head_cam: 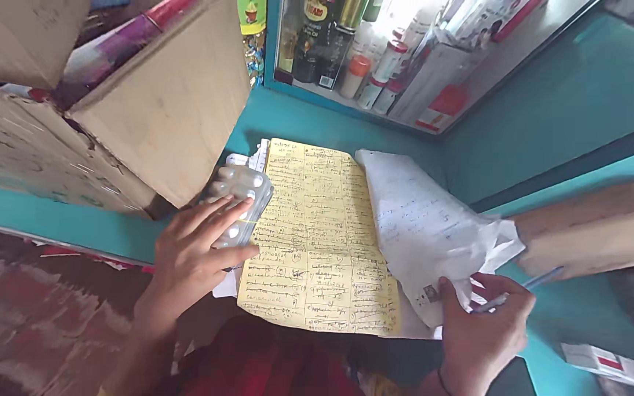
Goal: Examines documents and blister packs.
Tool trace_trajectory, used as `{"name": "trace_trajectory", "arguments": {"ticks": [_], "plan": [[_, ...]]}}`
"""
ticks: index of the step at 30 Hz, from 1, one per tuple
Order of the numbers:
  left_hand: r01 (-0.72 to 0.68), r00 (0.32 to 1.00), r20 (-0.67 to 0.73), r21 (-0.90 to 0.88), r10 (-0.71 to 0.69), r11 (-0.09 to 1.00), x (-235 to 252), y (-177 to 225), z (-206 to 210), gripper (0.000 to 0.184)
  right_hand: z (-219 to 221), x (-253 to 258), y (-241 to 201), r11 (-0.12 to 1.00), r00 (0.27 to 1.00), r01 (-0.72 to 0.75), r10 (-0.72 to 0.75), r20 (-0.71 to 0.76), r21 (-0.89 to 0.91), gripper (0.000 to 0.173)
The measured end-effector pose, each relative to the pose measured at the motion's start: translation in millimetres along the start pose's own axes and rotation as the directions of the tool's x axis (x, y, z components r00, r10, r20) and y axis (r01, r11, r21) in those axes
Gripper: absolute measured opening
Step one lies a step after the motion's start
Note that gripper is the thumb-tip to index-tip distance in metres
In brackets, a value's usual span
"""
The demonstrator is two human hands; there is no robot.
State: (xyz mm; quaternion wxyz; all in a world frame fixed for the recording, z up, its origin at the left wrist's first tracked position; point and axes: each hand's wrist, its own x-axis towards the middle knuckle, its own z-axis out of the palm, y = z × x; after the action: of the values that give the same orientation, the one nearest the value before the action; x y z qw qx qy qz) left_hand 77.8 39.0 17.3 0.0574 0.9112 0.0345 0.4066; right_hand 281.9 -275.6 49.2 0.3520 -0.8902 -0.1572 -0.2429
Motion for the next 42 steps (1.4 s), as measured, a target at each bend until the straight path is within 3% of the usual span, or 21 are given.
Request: {"name": "trace_trajectory", "arguments": {"ticks": [4,9,12,16,20,26,36,42], "plan": [[-0.003,0.999,0.053,0.032,0.001,0.999,3.0,2.0,-2.8,0.026,-6.2,11.4,-7.2,0.992,0.981,0.126,-0.126,-0.149,-0.008,0.046],[-0.029,0.995,0.101,0.06,0.022,0.998,5.1,3.5,-6.4,0.031,-10.7,44.9,-12.8,0.91,0.865,0.414,-0.401,-0.301,-0.019,0.035],[-0.021,0.987,0.161,0.093,0.006,0.995,11.4,9.1,-10.1,0.033,-12.2,72.5,-9.4,0.883,0.825,0.467,-0.457,-0.333,-0.055,0.036],[-0.014,0.986,0.168,0.087,-0.001,0.996,11.8,9.7,-10.1,0.029,-14.2,103.4,1.8,0.885,0.811,0.462,-0.448,-0.376,-0.058,0.049],[0.004,0.996,0.084,0.075,-0.01,0.997,4.4,6.0,-5.4,0.023,-11.7,117.6,15.0,0.908,0.839,0.42,-0.386,-0.382,0.005,0.065],[0.039,0.999,-0.04,0.047,-0.037,0.998,-7.6,1.5,3.4,0.018,5.5,117.9,40.9,0.891,0.828,0.436,-0.341,-0.445,0.128,0.057],[0.029,0.983,-0.181,-0.044,-0.037,0.999,-16.9,-7.0,10.3,0.007,8.8,110.6,45.3,0.879,0.795,0.471,-0.387,-0.466,0.073,0.049],[0.044,0.976,-0.212,-0.066,-0.057,0.997,-18.4,-5.7,10.7,0.013,9.6,108.7,48.7,0.872,0.791,0.484,-0.398,-0.465,0.077,0.047]]}}
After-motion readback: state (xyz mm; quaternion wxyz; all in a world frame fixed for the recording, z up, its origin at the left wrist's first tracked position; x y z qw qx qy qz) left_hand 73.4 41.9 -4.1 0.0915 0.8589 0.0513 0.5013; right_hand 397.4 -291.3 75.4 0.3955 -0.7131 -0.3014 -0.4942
